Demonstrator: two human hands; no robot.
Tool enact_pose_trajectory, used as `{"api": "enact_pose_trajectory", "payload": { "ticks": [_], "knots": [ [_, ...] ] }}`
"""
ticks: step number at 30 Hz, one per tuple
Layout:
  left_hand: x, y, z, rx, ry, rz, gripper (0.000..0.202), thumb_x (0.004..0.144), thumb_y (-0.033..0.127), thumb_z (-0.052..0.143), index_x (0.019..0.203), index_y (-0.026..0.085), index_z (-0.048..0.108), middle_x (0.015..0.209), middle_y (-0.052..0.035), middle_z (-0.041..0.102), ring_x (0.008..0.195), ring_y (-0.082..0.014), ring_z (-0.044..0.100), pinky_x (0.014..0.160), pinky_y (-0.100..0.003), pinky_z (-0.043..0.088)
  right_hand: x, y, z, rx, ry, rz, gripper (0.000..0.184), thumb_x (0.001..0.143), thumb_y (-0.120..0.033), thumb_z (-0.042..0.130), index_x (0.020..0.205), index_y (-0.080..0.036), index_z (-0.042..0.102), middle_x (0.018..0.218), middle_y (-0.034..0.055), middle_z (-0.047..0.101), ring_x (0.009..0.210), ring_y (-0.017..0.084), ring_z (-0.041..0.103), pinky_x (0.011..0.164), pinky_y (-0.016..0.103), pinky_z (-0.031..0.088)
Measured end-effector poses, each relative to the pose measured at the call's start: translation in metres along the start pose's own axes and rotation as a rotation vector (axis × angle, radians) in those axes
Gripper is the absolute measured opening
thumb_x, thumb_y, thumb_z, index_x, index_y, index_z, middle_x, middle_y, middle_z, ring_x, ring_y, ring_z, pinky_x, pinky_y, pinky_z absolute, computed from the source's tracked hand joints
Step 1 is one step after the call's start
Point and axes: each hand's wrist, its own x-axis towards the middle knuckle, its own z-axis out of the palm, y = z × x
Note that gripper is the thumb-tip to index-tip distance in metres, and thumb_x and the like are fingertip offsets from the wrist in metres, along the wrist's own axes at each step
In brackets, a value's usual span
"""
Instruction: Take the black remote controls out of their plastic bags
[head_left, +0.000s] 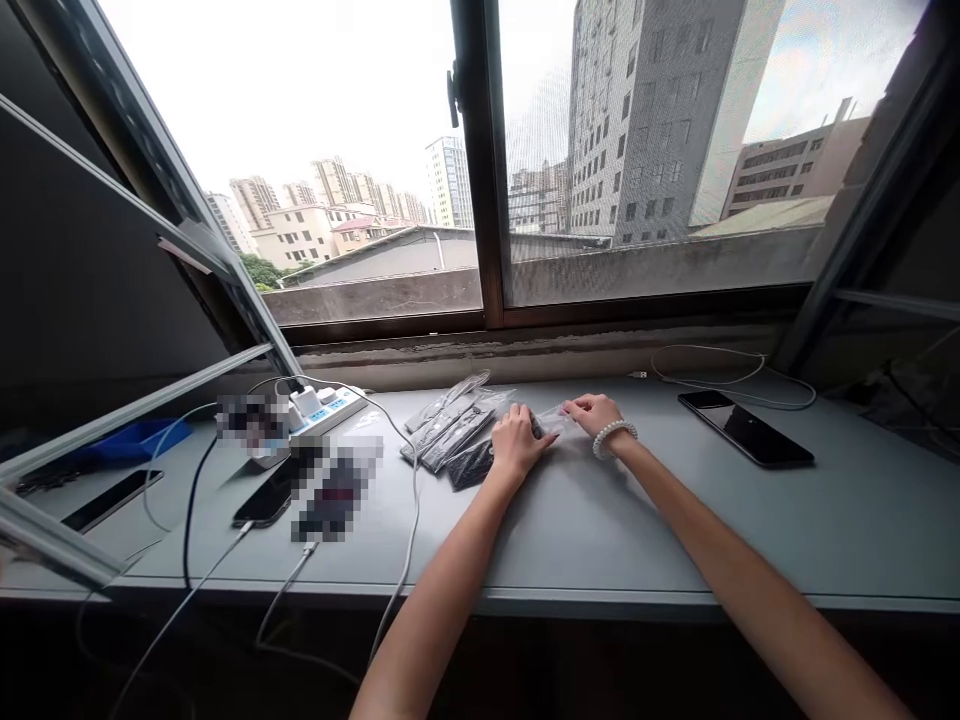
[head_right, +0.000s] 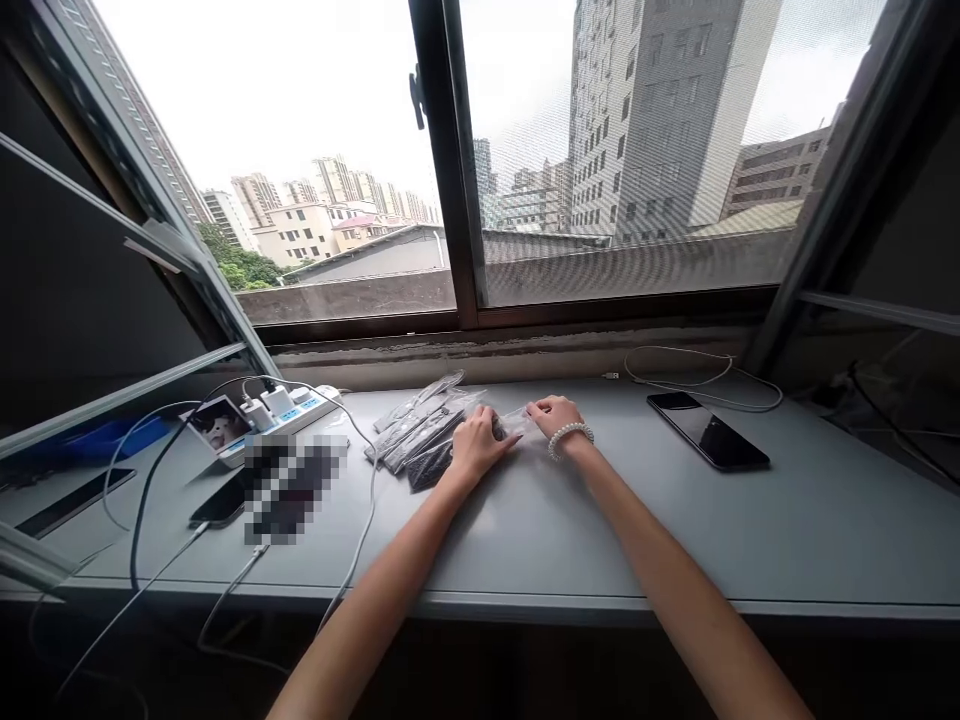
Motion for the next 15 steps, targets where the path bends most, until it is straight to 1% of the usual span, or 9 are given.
{"api": "enact_pose_trajectory", "payload": {
  "ticks": [4,9,12,15],
  "knots": [
    [0.003,0.002,-0.003,-0.02,0.029,0.008,0.048,0.073,0.061,0.058,0.096,0.02,0.049,0.105,-0.0055,0.055,0.087,-0.0202,0.059,0.07,-0.028,0.043,0.005,0.002,-0.003,0.085,-0.036,0.022,0.025,0.075,-0.034,0.056,0.075,-0.016,0.074,0.074,0.0066,0.068,0.07,0.017,0.059,0.062,0.025,0.043],
    [0.003,0.003,-0.006,-0.052,0.035,0.008,0.043,0.075,0.054,0.061,0.097,0.021,0.048,0.105,-0.0048,0.053,0.085,-0.0195,0.06,0.069,-0.027,0.043,0.005,0.006,-0.009,0.206,-0.138,0.046,0.028,0.076,-0.036,0.059,0.086,-0.013,0.073,0.073,0.0071,0.067,0.063,0.014,0.058,0.058,0.024,0.046],
    [0.001,0.002,-0.006,-0.07,0.032,0.011,0.042,0.075,0.054,0.06,0.098,0.02,0.048,0.104,-0.0049,0.053,0.085,-0.0201,0.061,0.069,-0.028,0.044,0.001,0.009,-0.013,0.256,-0.19,0.043,0.03,0.071,-0.033,0.066,0.091,-0.011,0.071,0.071,0.0072,0.066,0.061,0.013,0.057,0.056,0.024,0.047],
    [-0.002,0.001,-0.005,-0.079,0.022,0.016,0.043,0.075,0.054,0.06,0.098,0.019,0.049,0.104,-0.0053,0.053,0.085,-0.0209,0.061,0.07,-0.028,0.045,-0.003,0.01,-0.015,0.314,-0.221,0.084,0.031,0.064,-0.032,0.073,0.088,-0.013,0.071,0.069,0.0067,0.065,0.062,0.014,0.057,0.055,0.024,0.047]
  ]
}}
